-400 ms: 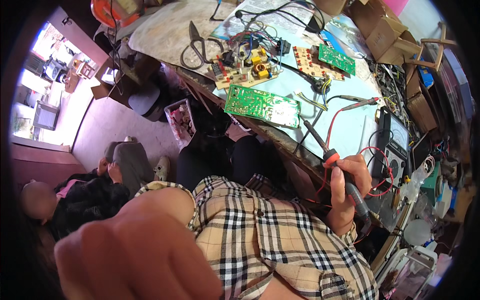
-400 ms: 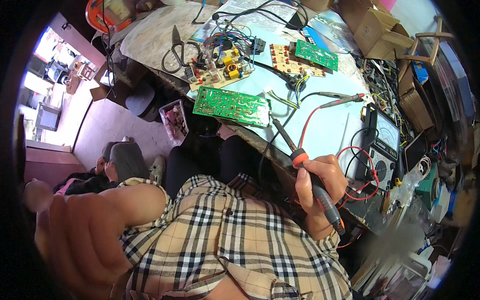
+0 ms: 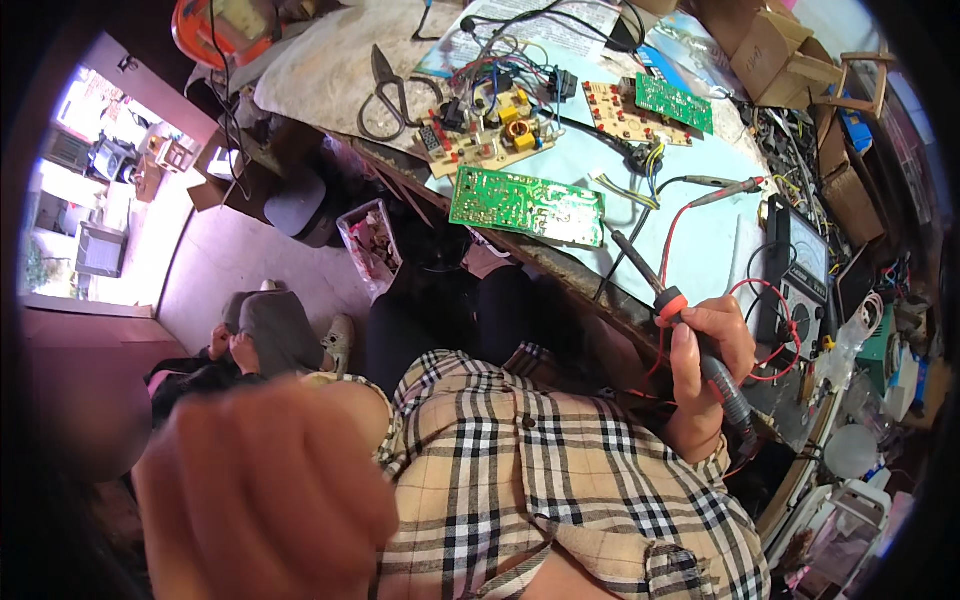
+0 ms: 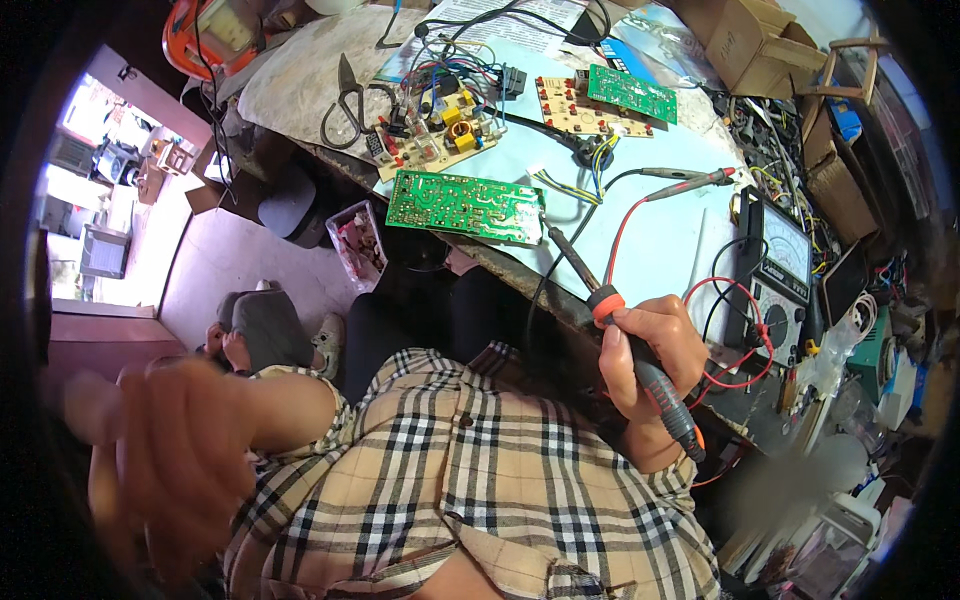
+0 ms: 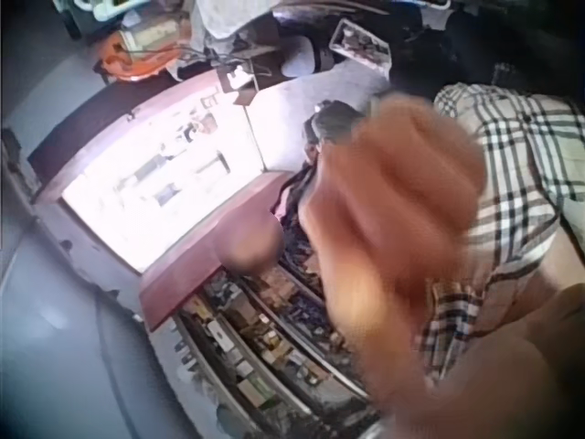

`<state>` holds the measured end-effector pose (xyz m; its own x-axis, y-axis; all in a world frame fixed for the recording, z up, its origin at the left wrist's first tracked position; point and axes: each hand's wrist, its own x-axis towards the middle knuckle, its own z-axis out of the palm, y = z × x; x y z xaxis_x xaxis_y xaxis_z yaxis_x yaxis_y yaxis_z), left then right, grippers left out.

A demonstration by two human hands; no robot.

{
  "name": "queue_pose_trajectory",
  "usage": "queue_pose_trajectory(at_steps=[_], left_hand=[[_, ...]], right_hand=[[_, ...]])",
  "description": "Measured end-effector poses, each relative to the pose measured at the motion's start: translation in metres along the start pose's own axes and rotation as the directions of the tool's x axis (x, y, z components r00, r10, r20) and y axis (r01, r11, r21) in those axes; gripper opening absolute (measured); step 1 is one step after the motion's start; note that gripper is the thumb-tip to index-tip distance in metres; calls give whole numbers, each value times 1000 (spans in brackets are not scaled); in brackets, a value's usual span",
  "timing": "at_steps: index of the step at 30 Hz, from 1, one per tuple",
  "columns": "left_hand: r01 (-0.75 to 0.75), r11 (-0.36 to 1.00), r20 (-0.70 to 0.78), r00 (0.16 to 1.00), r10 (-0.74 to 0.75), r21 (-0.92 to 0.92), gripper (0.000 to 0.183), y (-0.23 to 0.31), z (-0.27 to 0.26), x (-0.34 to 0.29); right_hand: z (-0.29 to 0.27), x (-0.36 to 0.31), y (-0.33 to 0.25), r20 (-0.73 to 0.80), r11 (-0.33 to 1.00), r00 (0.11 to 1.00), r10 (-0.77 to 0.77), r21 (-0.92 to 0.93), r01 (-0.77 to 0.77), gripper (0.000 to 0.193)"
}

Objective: The person solders a green circuit board using a soldering iron, repeatedly flipping it to work on both sides. They then reach under the table to retrieve a small cardboard box and place it on the workbench.

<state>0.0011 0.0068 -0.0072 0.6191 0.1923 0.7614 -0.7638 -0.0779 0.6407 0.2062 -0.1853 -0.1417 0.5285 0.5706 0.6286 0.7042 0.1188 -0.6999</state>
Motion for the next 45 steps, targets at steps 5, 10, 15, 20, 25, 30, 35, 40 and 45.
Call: queue_pose_trajectory(at_steps=[5,10,15,20,25,30,35,40,45], left_hand=[[341,714,-293,936,-196,612,14,-55,-34,-19],[134,201,-65,946,-317,970,30,-112,-40,-33],[144,189,-64,925,-375,972,37,-130,-41,-40],[147,206,-49,908,-415,968,37,-133,-44,-40],[183,212,-77,900,-429,960,36,-130,-44,-39],[214,243,-88,893,-441,946,34,-132,-48,-39],[238,255,-100,885,-455,937,34,-130,-50,-38],[200,265,-66,895,-442,943,35,-133,-54,-37],[184,243,-53,885,-463,953,34,-131,-50,-34]], right_hand=[[-2,-3,4,-10,1000,1000,-5,-20,5,11],[-1,4,3,0,998,998,-65,-4,65,12],[1,2,6,-16,997,997,-76,24,76,13],[0,0,8,-13,998,998,-65,23,66,13],[0,1,8,-9,997,998,-66,41,67,15],[0,1,7,-8,998,998,-61,27,61,15],[0,3,8,-6,995,995,-98,15,98,15],[0,2,8,-11,996,996,-90,-1,90,15],[1,3,7,-14,998,998,-65,-2,65,16]])
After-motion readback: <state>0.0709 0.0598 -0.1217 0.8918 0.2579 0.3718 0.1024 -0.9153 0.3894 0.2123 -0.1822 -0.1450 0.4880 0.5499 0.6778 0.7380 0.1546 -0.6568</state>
